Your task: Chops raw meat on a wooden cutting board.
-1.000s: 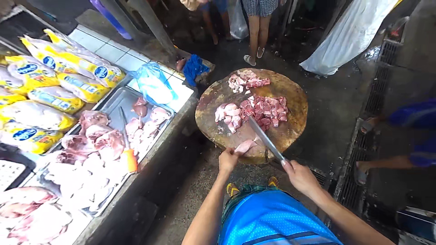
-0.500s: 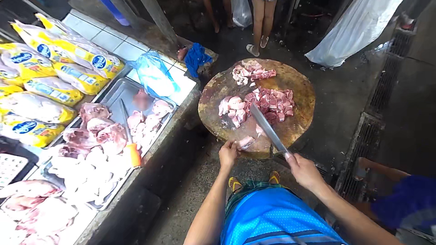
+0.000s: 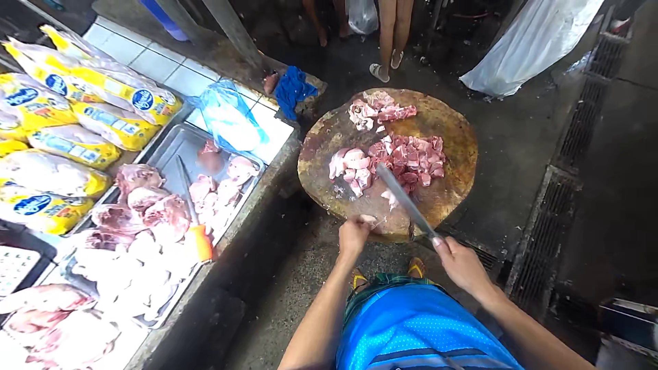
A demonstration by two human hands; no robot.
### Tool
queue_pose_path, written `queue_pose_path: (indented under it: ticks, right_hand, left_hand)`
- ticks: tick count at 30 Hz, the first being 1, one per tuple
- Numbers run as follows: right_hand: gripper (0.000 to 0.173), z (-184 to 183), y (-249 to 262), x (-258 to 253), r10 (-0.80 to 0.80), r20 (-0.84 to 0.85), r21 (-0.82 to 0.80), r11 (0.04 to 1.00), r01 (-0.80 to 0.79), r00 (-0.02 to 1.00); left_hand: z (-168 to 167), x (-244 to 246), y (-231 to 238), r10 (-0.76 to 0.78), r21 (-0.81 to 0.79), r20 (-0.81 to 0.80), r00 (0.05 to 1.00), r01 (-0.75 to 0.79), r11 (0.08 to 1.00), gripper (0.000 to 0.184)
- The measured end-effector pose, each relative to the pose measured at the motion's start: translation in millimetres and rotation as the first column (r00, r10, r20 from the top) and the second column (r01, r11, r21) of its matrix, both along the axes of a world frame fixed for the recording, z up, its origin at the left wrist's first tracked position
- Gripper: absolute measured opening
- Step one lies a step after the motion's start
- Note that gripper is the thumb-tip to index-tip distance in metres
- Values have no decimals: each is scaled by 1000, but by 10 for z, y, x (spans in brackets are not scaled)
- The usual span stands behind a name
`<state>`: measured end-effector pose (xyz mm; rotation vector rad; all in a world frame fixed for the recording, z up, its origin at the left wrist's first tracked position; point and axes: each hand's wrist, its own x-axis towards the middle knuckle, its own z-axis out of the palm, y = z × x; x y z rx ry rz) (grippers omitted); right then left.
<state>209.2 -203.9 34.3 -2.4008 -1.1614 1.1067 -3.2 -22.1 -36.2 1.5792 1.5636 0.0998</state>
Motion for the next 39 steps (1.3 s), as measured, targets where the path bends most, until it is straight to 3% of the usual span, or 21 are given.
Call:
queue_pose_path:
  ticks: [3, 6, 10, 13, 17, 19, 23, 26, 28, 30, 32, 35, 37, 39]
  right_hand:
    - [61, -251, -101, 240, -127, 33, 174, 978, 120, 991]
    - [60, -503, -131, 383, -252, 1, 109, 962, 250, 968]
    - [59, -635, -174, 443, -350, -93, 83, 930, 358, 932]
    - [60, -579, -174, 426, -336, -62, 70, 938, 340, 940]
    - [61, -540, -181, 405, -337, -42, 53, 939, 339, 941]
    - [62, -544, -196, 412, -336, -59, 48, 940, 339, 940]
    - [62, -574, -224, 499, -349, -134, 49, 933, 358, 928]
    - [62, -603, -240, 533, -350, -179, 58, 929, 365, 920]
    - [61, -592, -234, 557, -344, -199, 60, 930, 362, 918]
    - [62, -572, -225, 569, -346, -228, 43, 930, 365, 910]
    - [62, -536, -215, 565, -357, -250, 34, 926, 377, 900]
    - [62, -444, -251, 484, -340, -185, 60, 933, 356, 922]
    - [61, -315, -278, 380, -263, -107, 119, 954, 275, 959]
    - [58, -135, -319, 251, -161, -38, 226, 960, 166, 986]
  left_hand:
    - [19, 521, 220, -227, 103, 108, 968, 217, 971, 28]
    - [313, 912, 546, -367, 251, 161, 916, 321, 913, 29]
    - [422, 982, 1295, -250, 399, -216, 944, 319, 860, 39]
    - [232, 908, 1868, -252, 287, -425, 870, 393, 874, 63]
    - [175, 925, 2070, -331, 87, -554, 764, 449, 889, 65]
    - [195, 835, 2087, -293, 92, -494, 819, 385, 918, 67]
    - [581, 493, 1999, -121, 161, -36, 992, 126, 979, 49]
    - [976, 246, 1847, -65, 116, 334, 940, 27, 993, 42]
    - [1152, 134, 1687, -76, 106, 481, 874, 29, 994, 39]
    - [1279, 98, 1422, -168, 167, 436, 884, 104, 980, 37]
    - [1248, 129, 1043, -346, 296, 169, 923, 287, 911, 38]
    - [513, 64, 435, -519, 323, -240, 820, 572, 754, 40]
    - [88, -55, 158, -499, 269, -244, 832, 552, 789, 43]
    - [-38, -129, 25, -435, 267, -159, 886, 463, 845, 50]
